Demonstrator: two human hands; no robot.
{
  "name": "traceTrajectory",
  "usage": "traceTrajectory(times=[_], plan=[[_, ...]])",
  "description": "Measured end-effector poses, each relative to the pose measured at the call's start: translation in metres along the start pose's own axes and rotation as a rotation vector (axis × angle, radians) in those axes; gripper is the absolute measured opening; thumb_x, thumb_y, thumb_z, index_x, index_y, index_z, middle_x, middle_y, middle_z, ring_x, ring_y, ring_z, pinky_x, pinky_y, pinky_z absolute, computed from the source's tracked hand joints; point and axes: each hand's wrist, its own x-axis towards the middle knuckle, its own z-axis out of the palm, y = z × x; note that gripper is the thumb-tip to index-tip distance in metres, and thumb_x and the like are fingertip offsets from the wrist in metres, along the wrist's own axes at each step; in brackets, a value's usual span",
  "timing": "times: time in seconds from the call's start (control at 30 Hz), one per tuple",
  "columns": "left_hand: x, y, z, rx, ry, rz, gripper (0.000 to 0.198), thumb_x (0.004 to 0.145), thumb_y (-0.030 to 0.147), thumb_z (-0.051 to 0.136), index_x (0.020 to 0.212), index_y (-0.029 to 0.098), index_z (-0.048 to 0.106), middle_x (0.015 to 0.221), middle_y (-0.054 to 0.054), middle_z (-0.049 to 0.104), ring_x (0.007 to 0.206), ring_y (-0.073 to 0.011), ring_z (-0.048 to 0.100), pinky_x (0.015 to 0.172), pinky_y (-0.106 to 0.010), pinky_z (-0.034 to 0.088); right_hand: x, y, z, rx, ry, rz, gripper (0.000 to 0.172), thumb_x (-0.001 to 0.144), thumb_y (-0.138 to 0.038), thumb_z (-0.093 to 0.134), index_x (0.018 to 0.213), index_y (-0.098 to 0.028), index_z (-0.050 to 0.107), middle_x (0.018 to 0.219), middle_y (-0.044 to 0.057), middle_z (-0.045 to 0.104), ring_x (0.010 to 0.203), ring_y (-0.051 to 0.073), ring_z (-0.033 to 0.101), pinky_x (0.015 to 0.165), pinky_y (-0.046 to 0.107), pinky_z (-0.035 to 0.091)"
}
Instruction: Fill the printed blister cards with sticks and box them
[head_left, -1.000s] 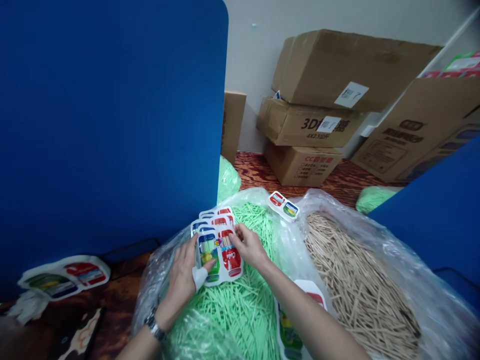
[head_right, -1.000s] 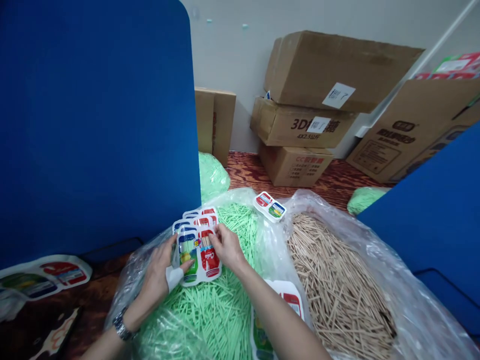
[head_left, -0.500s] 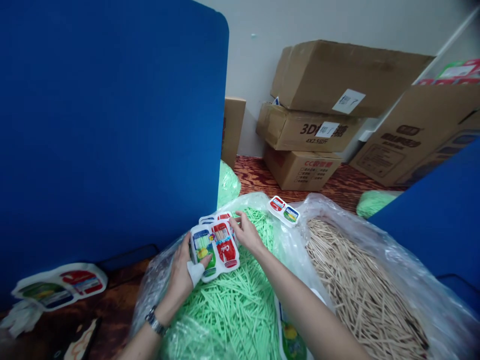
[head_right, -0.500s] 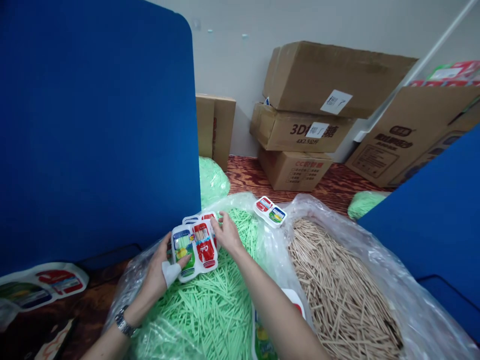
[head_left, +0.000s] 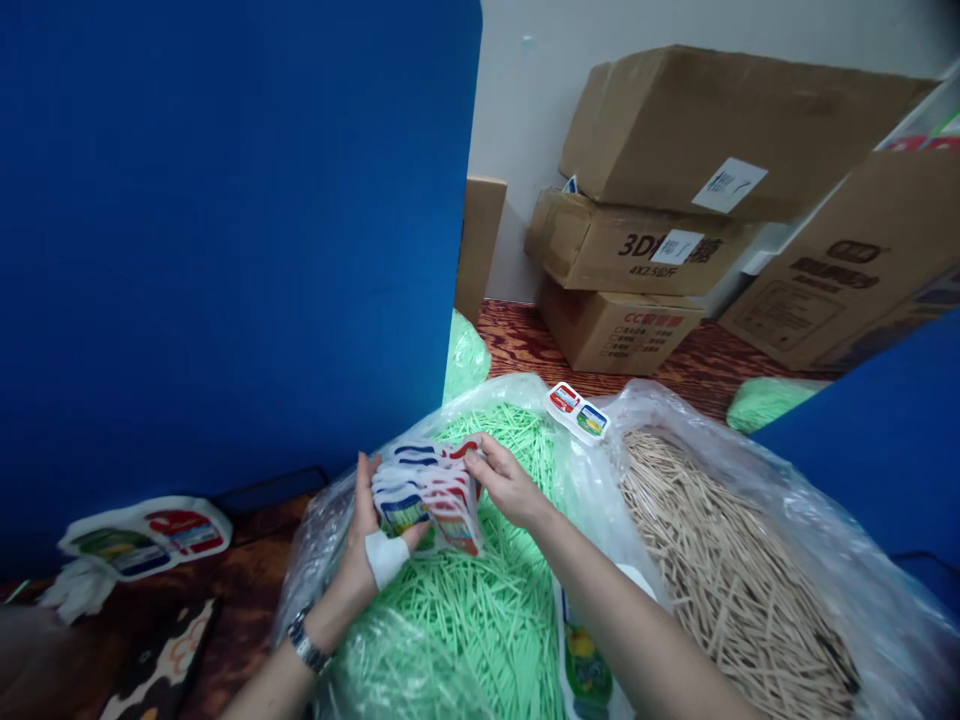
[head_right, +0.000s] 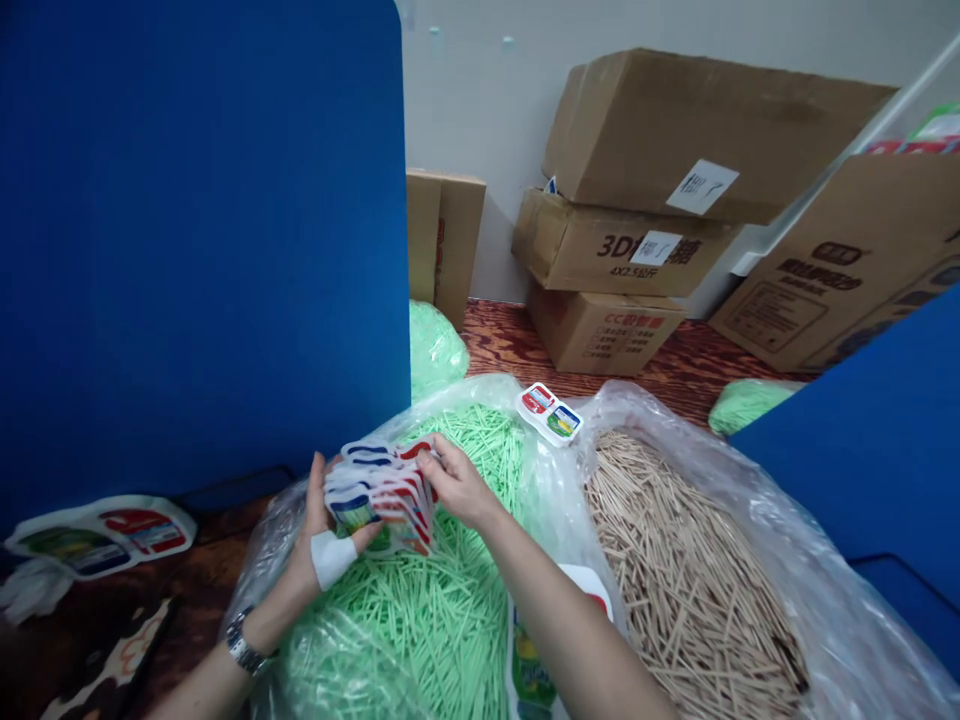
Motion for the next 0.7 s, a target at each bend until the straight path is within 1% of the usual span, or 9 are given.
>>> traceTrajectory(times=[0.1,0.2,0.27,0.37,0.4,0.47,0.5,0.6,0.7], plan=[[-0.007,0.005,-0.007,-0.094,-0.087,-0.021,0.120,0.066,0.030,0.077,0.147,0.028,-0.011,0.153,-0.016,0.023,0.135,-0.0323,0.033,0.110,-0.048,0.029,-0.017,-0.003,0.004,-0.007,-0.050,0.017,0.030,0.091,-0.048,0.044,0.098,-0.022,0.056,0.080,0.000,0.061,0.067,0.013,0.058,0.063,0.025,0.047],[-0.005,0.007,-0.014,-0.144,-0.162,-0.048,0.119,0.065,0.032,0.078,0.149,0.019,-0.005,0.144,-0.021,0.040,0.129,-0.0340,0.044,0.108,-0.050,0.032,-0.030,-0.004,0.004,-0.041,-0.095,0.006,0.048,0.092,-0.056,0.035,0.124,-0.022,0.046,0.113,0.007,0.061,0.100,0.019,0.060,0.090,0.033,0.045],[-0.001,0.008,-0.018,-0.158,-0.196,-0.049,0.116,0.064,0.032,0.078,0.149,0.018,0.001,0.138,-0.020,0.048,0.125,-0.0341,0.048,0.107,-0.052,0.033,-0.038,-0.005,0.001,-0.061,-0.167,-0.047,0.069,0.089,-0.064,0.031,0.142,-0.021,0.024,0.134,0.011,0.049,0.122,0.023,0.048,0.106,0.040,0.032],[0.005,0.006,-0.021,-0.143,-0.239,-0.010,0.110,0.064,0.026,0.079,0.149,0.020,0.010,0.140,-0.018,0.047,0.126,-0.0328,0.047,0.109,-0.052,0.032,-0.050,-0.002,-0.001,-0.189,-0.248,-0.108,0.102,0.078,-0.071,0.045,0.148,-0.019,-0.010,0.148,0.016,0.029,0.137,0.029,0.028,0.112,0.047,0.020],[0.006,0.005,-0.021,-0.131,-0.254,0.006,0.108,0.065,0.025,0.078,0.149,0.021,0.010,0.142,-0.018,0.044,0.127,-0.0324,0.046,0.109,-0.052,0.031,-0.054,0.001,0.001,-0.267,-0.249,-0.108,0.114,0.073,-0.070,0.054,0.147,-0.018,-0.015,0.151,0.018,0.022,0.139,0.032,0.023,0.112,0.049,0.019],[0.009,0.002,-0.020,-0.107,-0.271,0.041,0.105,0.067,0.025,0.076,0.148,0.021,0.011,0.145,-0.018,0.040,0.128,-0.0318,0.045,0.108,-0.051,0.033,-0.058,0.007,0.012,-0.444,-0.178,-0.105,0.128,0.063,-0.060,0.072,0.147,-0.017,-0.014,0.152,0.021,0.015,0.139,0.037,0.018,0.110,0.052,0.022],[0.010,0.001,-0.018,-0.102,-0.267,0.056,0.102,0.068,0.027,0.075,0.148,0.020,0.012,0.145,-0.018,0.040,0.128,-0.0319,0.046,0.107,-0.051,0.035,-0.058,0.010,0.020,-0.522,-0.119,-0.108,0.129,0.061,-0.053,0.077,0.148,-0.017,-0.011,0.151,0.022,0.017,0.138,0.038,0.020,0.109,0.052,0.025],[0.015,0.007,-0.012,-0.111,-0.202,0.084,0.096,0.069,0.031,0.075,0.146,0.019,0.019,0.137,-0.018,0.051,0.119,-0.0336,0.054,0.101,-0.052,0.042,-0.052,0.009,0.035,-0.581,0.111,-0.172,0.108,0.075,-0.027,0.069,0.147,-0.018,-0.011,0.137,0.019,0.044,0.126,0.030,0.044,0.103,0.046,0.039],[0.023,0.034,-0.001,-0.108,-0.121,0.161,0.095,0.063,0.031,0.080,0.142,0.020,0.030,0.129,-0.014,0.058,0.113,-0.0344,0.059,0.099,-0.052,0.045,-0.051,-0.016,0.022,-0.513,0.144,-0.257,0.111,0.076,-0.024,0.067,0.144,-0.019,-0.020,0.128,0.013,0.053,0.119,0.025,0.052,0.101,0.041,0.043]])
